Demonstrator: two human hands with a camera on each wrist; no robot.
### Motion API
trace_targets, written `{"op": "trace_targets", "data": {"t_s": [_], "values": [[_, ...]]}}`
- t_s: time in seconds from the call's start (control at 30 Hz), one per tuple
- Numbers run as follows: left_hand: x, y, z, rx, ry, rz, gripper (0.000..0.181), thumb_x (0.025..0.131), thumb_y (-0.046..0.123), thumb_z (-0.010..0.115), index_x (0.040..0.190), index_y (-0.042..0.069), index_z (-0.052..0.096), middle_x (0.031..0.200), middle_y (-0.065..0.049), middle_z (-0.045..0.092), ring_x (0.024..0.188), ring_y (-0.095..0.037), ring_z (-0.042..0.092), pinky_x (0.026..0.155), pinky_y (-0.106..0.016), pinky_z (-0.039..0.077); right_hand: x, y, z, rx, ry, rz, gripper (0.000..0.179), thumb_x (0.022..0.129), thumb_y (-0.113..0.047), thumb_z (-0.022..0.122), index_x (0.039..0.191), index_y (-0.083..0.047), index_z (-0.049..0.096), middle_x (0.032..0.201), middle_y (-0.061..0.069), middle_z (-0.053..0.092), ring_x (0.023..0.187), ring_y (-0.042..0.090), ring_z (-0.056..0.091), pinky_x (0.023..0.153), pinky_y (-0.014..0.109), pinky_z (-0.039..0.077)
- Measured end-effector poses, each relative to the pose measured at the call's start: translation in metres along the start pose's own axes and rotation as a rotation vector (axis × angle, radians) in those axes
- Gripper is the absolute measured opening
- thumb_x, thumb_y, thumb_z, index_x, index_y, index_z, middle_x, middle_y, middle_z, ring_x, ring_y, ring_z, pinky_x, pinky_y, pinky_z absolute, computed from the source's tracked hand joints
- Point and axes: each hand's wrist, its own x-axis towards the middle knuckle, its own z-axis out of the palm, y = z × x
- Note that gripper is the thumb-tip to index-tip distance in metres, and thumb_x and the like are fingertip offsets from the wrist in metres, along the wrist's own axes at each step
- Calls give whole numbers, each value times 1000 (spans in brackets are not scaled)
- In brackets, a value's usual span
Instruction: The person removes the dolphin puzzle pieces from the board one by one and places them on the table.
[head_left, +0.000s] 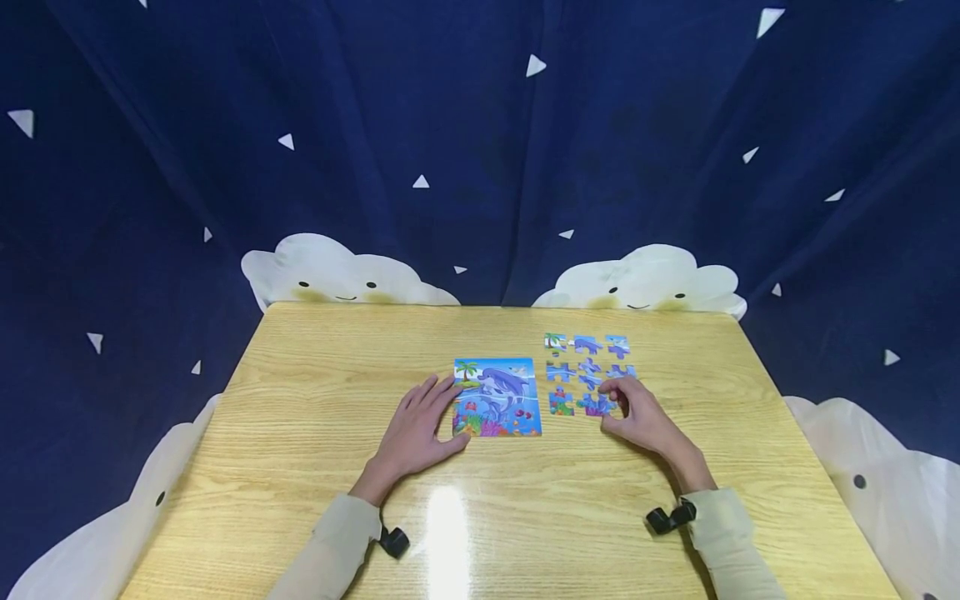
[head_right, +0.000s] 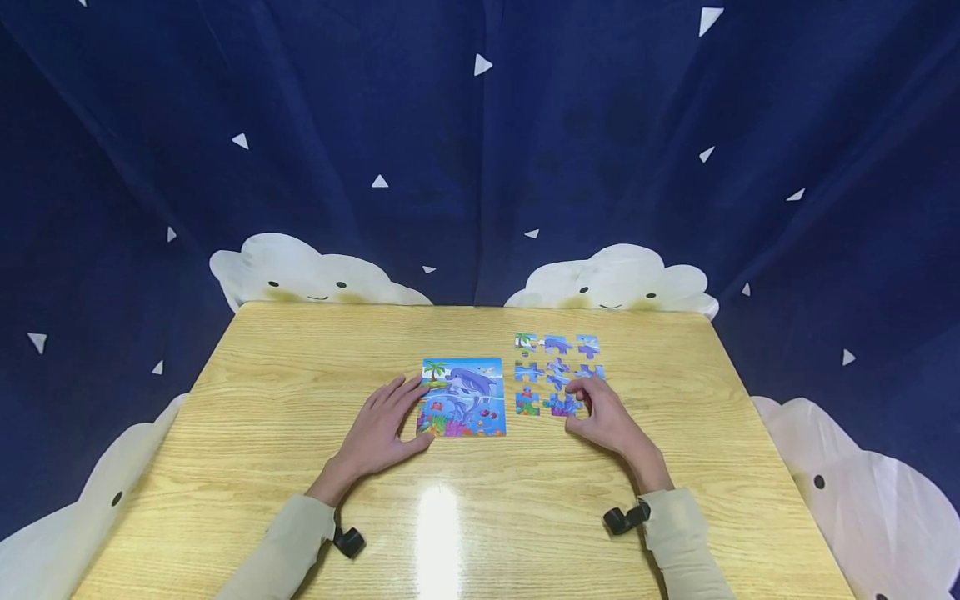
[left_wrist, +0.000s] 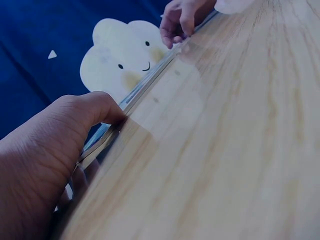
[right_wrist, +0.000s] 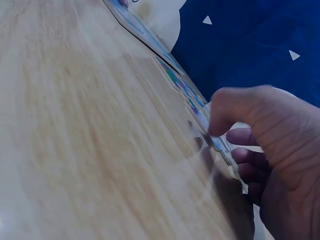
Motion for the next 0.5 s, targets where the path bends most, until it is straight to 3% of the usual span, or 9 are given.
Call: {"op": "trace_targets", "data": {"t_s": [0.23,0.5], "values": [[0,0,0,4,-14,-8,86,90,68,60,162,25,41,170,1,32,159,-30,22,126,-53,18,-3,-9,7,48,111,-30,35,80,-4,73,114,-7,65,97,7,54,84,16,45,70,26,38],[0,-1,1,0,-6,0,86,91,68,60,162,25,40,170,1,32,159,-30,22,126,-53,18,-1,-41,28,263,166,-98,29,85,9,74,111,-1,68,87,5,57,74,21,51,63,25,43]]}}
